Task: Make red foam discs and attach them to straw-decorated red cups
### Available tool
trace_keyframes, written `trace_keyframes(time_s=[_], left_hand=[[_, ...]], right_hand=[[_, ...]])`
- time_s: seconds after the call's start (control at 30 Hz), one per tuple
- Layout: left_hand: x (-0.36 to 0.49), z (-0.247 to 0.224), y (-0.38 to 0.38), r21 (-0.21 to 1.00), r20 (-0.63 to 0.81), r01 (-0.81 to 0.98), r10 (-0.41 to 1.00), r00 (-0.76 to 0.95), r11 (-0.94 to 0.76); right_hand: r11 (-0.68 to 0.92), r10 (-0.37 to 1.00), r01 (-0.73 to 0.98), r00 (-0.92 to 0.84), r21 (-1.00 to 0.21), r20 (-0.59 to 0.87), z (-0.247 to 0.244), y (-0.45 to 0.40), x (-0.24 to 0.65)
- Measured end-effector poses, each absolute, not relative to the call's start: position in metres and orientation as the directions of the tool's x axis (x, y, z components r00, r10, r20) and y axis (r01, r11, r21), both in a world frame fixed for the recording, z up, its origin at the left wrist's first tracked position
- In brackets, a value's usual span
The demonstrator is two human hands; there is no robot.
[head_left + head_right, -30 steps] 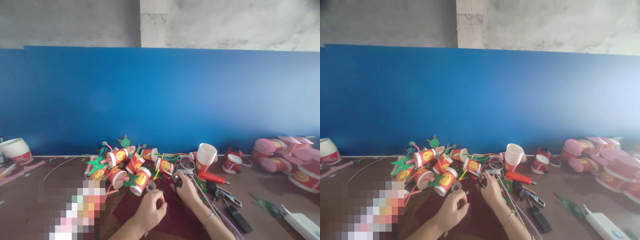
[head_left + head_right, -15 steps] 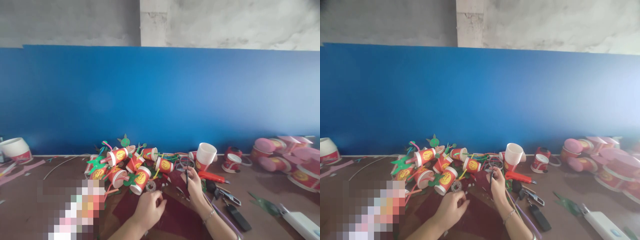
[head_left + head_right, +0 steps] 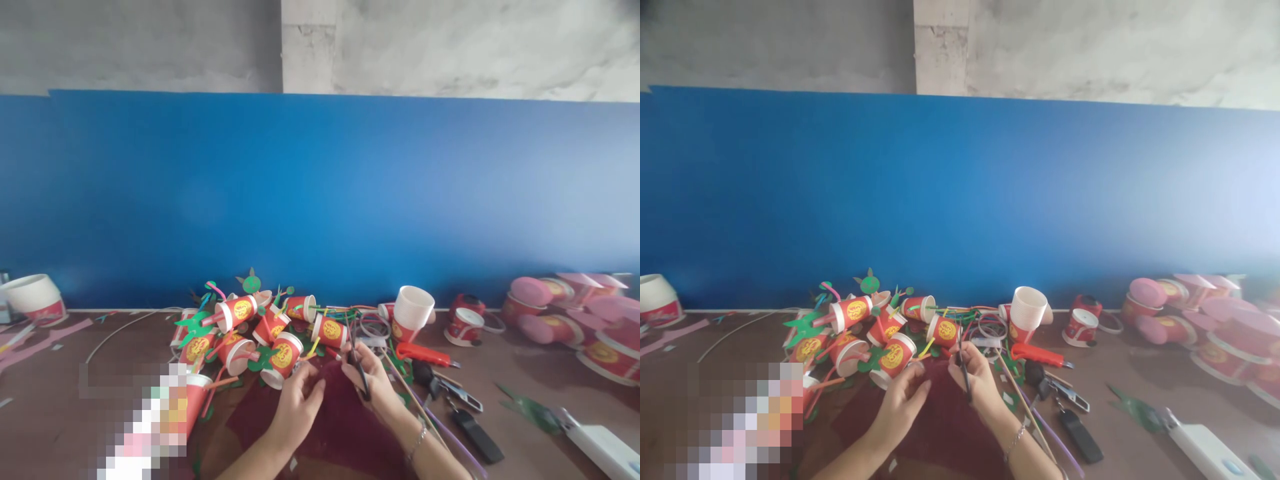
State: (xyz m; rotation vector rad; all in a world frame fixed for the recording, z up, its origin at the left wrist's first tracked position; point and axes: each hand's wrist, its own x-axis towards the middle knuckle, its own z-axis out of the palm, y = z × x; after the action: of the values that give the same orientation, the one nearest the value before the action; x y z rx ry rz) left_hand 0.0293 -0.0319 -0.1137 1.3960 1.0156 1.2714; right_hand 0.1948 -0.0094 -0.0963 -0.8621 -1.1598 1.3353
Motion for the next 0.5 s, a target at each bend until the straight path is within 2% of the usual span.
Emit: trace_keyframes(time_s=[0.13,0.27,0.4,0.5], left_hand=[[0.027,-0.114,-0.028,0.981,0.093,-0.169,0.994,-0.054,-0.101],[0.024,-0.109,-0.029,0.968,0.123,-0.193,0.974,-0.189,-0.159],[0.024,-0.105,-0.031,0.967,0.126,-0.186,0.964,-0.234,-0.172],[0.026,-0.105,-0.032,0.967,0.045,-0.235,0.977,-0.21,-0.095]], right_hand=[[0.079,0.987,-0.252,-0.119,-0.964,0.112,-0.098,-0.01,0.196],[0.087,0.961,-0.105,-0.255,-0.991,0.111,-0.097,-0.013,0.195],[0.116,0.896,0.065,-0.437,-0.991,0.076,-0.099,-0.018,0.19],[0.076,0.885,0.097,-0.465,-0.992,0.022,-0.101,-0.02,0.186]])
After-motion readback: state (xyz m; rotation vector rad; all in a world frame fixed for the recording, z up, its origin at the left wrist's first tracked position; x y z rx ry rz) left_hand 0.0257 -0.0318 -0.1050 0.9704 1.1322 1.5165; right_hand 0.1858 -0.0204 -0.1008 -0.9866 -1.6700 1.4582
